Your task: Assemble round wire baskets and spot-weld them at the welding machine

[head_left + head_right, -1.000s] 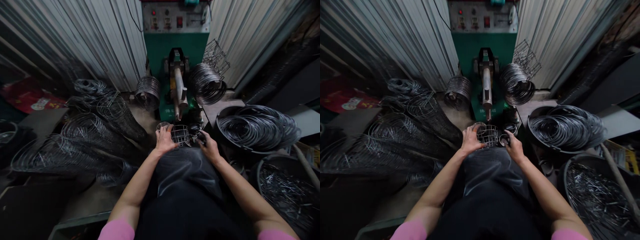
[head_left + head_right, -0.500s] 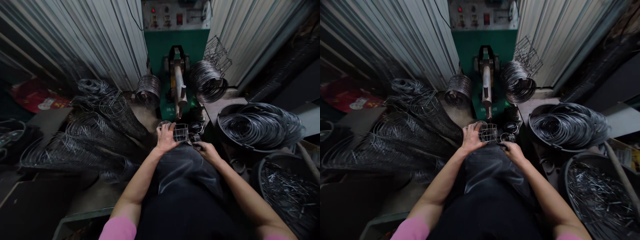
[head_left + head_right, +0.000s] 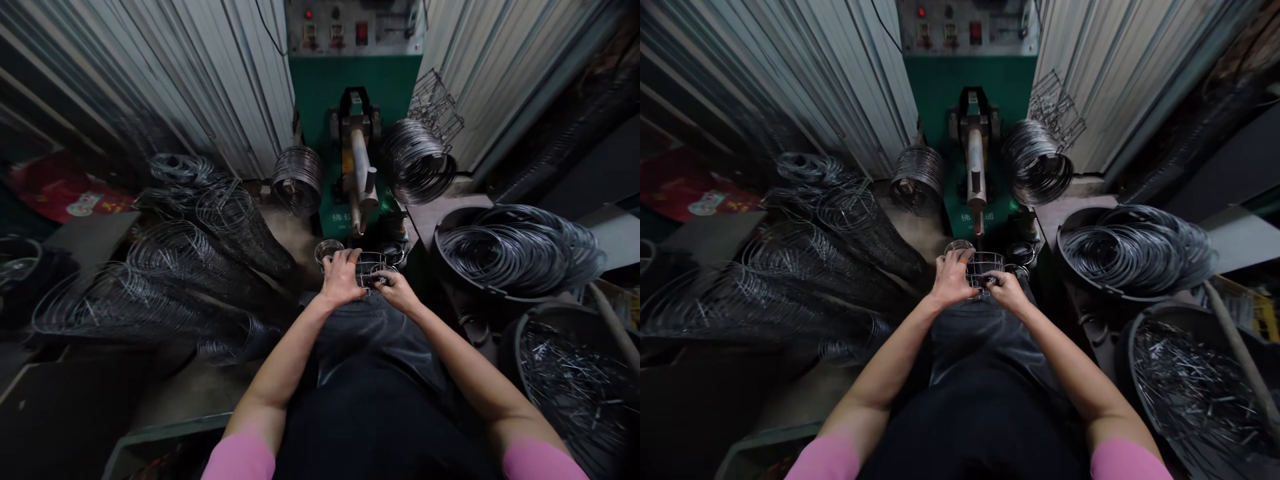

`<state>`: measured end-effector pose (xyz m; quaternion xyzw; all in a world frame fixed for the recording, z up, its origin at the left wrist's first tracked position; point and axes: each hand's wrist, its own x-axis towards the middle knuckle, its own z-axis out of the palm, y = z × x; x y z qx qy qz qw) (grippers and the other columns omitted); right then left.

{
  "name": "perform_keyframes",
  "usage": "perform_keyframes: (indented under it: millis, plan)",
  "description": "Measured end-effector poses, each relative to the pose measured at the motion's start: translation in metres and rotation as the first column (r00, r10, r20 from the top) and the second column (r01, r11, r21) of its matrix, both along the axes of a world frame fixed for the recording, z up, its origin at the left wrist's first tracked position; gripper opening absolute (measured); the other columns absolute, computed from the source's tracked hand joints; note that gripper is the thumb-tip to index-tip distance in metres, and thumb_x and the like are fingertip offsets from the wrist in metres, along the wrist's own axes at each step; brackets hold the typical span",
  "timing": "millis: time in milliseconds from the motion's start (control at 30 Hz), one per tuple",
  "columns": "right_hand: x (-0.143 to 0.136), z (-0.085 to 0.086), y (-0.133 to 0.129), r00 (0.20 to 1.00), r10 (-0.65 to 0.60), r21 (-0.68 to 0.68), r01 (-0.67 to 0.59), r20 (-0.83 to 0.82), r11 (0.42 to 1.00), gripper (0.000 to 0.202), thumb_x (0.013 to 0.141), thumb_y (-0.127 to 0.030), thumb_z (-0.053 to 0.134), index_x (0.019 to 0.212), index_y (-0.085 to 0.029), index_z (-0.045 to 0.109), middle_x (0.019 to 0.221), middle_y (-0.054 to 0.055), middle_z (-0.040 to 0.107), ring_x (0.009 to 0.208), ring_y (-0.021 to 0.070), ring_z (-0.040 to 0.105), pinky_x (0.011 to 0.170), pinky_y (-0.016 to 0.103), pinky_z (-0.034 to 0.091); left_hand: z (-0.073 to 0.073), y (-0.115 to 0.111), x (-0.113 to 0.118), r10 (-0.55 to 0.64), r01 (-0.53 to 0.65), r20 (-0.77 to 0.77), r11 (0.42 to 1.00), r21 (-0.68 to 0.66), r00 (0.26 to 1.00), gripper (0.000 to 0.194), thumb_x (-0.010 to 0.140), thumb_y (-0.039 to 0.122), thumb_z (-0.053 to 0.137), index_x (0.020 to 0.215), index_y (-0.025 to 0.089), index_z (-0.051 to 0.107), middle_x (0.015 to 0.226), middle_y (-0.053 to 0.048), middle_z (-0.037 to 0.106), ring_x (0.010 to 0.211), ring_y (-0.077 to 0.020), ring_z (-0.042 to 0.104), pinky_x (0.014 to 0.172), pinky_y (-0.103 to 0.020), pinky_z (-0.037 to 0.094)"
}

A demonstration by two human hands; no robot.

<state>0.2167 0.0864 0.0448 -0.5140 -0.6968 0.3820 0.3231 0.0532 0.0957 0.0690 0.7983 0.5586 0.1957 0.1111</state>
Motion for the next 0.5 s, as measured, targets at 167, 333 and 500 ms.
perform_keyframes:
  millis: [167,333,500]
  plan:
    - [0.011,0.016,0.002,0.98,0.19,0.071,-0.195,0.062,0.978,0.022,0.079,-0.019,0.048,0.09,-0.019,0.067,0.091,0.005,0.068,0.09,0.0182,0.062,0.083,0.032,0.047,0.003,0.004,-0.004,0.011,-0.011,0.039,1.0,-0.019,0.999,0.089,0.051,0.035,0.075,0.129,0.024,0.034,0.129,-0.01,0.044,0.118,-0.0306,0.037,0.097,-0.044,0.026]
    - [0.013,0.018,0.002,0.952,0.253,0.226,-0.287,0.171,0.931,0.023,0.078,-0.021,0.056,0.099,-0.018,0.064,0.093,0.007,0.067,0.089,0.0188,0.062,0.08,0.032,0.048,0.007,0.008,-0.009,0.002,0.001,0.097,0.999,-0.036,0.995,0.088,0.05,0.034,0.076,0.128,0.024,0.035,0.128,-0.009,0.044,0.12,-0.0302,0.036,0.099,-0.043,0.027]
    - [0.01,0.012,0.008,0.935,0.236,0.294,-0.312,0.265,0.903,0.022,0.078,-0.016,0.055,0.098,-0.018,0.064,0.091,0.008,0.066,0.085,0.0196,0.063,0.075,0.031,0.049,0.009,0.012,-0.012,0.007,-0.002,0.103,0.999,-0.054,0.995,0.089,0.048,0.038,0.076,0.126,0.022,0.038,0.127,-0.01,0.045,0.119,-0.0294,0.038,0.099,-0.043,0.029]
